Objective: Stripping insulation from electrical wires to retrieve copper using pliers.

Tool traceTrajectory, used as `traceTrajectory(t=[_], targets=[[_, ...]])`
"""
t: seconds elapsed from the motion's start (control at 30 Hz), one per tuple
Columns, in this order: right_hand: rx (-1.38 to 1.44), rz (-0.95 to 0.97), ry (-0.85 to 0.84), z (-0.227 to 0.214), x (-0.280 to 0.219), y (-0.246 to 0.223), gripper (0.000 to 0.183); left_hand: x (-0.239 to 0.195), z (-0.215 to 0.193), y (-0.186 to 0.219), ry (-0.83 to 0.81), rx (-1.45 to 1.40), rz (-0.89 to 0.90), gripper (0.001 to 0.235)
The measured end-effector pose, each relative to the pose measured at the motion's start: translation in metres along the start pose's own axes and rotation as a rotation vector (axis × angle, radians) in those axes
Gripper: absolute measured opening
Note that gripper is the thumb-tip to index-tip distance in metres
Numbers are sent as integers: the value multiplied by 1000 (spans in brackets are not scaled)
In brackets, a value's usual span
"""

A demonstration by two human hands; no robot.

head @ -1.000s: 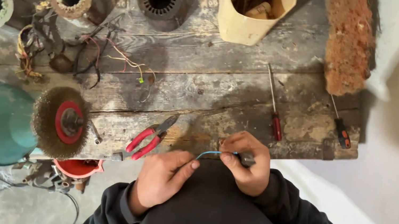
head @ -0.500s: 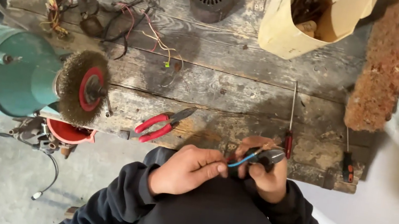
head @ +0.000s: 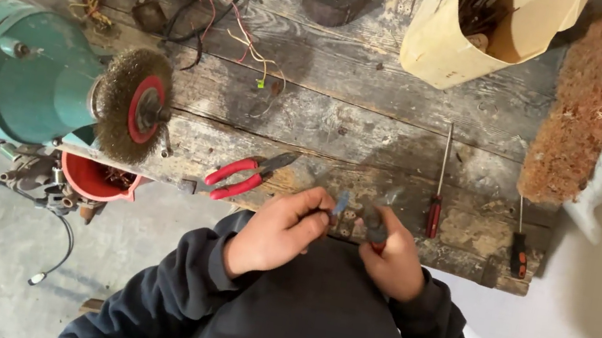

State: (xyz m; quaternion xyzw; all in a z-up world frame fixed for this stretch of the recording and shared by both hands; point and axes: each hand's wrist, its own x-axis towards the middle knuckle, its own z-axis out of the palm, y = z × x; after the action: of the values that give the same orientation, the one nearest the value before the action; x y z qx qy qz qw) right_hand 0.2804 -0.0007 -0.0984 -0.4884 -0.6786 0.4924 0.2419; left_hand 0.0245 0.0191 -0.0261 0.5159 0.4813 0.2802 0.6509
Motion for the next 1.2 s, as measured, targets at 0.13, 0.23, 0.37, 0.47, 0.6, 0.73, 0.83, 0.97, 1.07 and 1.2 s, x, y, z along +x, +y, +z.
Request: traceTrajectory(t=[0.13, 0.23, 0.37, 0.47, 0.6, 0.73, 0.83, 0.97, 1.07, 1.2], targets=[[-232, -29, 8, -2, 7, -33, 69, -1, 1, -19, 25, 24, 243, 14], [-164, 54, -65, -7, 9, -43, 72, -2, 0, -10, -6, 29, 205, 17], [-246, -102, -38, -9, 3, -27, 71, -6, 2, -8, -33, 135, 182, 24], [-175, -83, -85, -11, 3, -29, 70, -7, 1, -1, -49, 108, 183, 18], [-193, -106, -92, -11, 3, -30, 67, -7, 1, -6, -54, 156, 204, 18], [-184, -106, -113, -7, 3, -28, 69, -7, 1, -9, -60, 172, 262, 19], [-191, -71, -120, -6, 6, -39, 68, -6, 0, -8, -96, 97, 218, 20], [-205, -75, -107, -5, 6, -34, 70, -4, 0, -6, -110, 118, 172, 20], [-245, -116, -78, -5, 5, -29, 68, -3, 0, -6, -98, 190, 191, 21], [-218, -112, -68, -2, 7, -27, 61, -3, 2, -4, -71, 171, 205, 19]])
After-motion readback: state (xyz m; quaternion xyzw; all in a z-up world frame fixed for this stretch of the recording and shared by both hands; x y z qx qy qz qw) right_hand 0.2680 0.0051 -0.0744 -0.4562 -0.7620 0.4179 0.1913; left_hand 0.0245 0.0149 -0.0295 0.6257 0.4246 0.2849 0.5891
